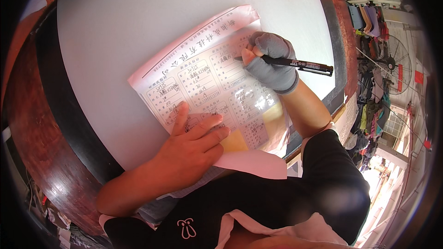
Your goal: The person writes on a multi-part form with a black pen, flips pages, and continues writing. They briefly walk through a workshop area carrying the form and pen, then return to the table to resume writing.
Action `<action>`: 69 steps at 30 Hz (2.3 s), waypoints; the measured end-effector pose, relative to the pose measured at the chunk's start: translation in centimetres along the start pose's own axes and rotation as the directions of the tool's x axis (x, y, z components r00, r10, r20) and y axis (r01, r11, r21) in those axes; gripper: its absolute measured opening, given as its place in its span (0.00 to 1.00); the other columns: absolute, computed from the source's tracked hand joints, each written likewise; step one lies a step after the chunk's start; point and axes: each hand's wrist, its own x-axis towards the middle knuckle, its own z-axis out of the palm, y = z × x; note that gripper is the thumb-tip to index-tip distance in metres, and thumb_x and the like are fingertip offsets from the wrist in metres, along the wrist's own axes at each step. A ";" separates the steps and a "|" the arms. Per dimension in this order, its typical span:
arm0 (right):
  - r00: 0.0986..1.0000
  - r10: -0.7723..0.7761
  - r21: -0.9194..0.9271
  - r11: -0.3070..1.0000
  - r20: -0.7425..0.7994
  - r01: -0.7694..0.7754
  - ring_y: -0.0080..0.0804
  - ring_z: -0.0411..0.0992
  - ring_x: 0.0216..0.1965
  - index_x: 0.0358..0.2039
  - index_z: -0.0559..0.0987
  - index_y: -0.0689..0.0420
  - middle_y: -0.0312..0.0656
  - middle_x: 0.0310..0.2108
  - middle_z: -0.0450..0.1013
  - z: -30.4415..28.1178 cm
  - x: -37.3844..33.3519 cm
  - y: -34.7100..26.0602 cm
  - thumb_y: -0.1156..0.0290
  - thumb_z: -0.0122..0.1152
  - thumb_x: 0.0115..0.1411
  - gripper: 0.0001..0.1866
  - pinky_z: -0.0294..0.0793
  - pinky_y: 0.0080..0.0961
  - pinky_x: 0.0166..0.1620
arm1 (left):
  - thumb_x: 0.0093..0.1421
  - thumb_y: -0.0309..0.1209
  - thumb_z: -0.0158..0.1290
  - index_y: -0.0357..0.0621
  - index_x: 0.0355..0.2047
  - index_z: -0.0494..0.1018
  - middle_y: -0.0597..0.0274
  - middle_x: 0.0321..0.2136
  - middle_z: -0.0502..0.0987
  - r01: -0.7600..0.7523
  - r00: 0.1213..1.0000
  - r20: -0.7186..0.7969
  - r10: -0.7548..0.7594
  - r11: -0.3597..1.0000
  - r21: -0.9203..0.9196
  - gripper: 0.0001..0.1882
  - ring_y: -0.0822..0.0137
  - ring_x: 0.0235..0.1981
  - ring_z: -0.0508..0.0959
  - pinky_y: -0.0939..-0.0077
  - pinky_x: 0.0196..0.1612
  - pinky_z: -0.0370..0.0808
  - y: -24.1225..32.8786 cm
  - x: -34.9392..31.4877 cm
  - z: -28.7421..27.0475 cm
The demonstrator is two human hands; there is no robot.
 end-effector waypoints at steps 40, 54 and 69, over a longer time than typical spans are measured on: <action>0.996 -0.077 -0.197 0.977 0.045 0.085 0.20 0.58 0.20 0.21 0.61 0.55 0.35 0.20 0.62 -0.4 -0.2 0.4 0.85 0.56 0.51 0.14 0.64 0.18 0.25 | 0.50 0.27 0.48 0.43 0.24 0.71 0.62 0.45 0.73 -0.024 0.999 0.037 0.024 1.000 -0.003 0.03 0.60 0.56 0.65 0.29 0.57 0.42 -0.1 0.0 -0.2; 1.000 0.027 -0.104 0.994 0.001 -0.027 0.24 0.66 0.20 0.17 0.68 0.59 0.37 0.19 0.69 -0.3 -0.1 0.1 0.80 0.60 0.43 0.08 0.67 0.19 0.24 | 0.50 0.27 0.48 0.43 0.25 0.72 0.61 0.44 0.73 -0.023 0.999 0.036 0.023 1.000 -0.004 0.04 0.60 0.56 0.65 0.29 0.57 0.42 -0.1 0.0 -0.3; 0.997 -0.061 -0.118 0.991 0.051 0.066 0.20 0.58 0.21 0.20 0.60 0.55 0.34 0.20 0.60 -0.3 -0.1 0.3 0.86 0.54 0.51 0.15 0.66 0.18 0.26 | 0.50 0.27 0.48 0.43 0.25 0.72 0.61 0.45 0.72 -0.025 0.999 0.040 0.026 1.000 -0.006 0.04 0.59 0.56 0.65 0.28 0.56 0.43 -0.1 0.0 -0.3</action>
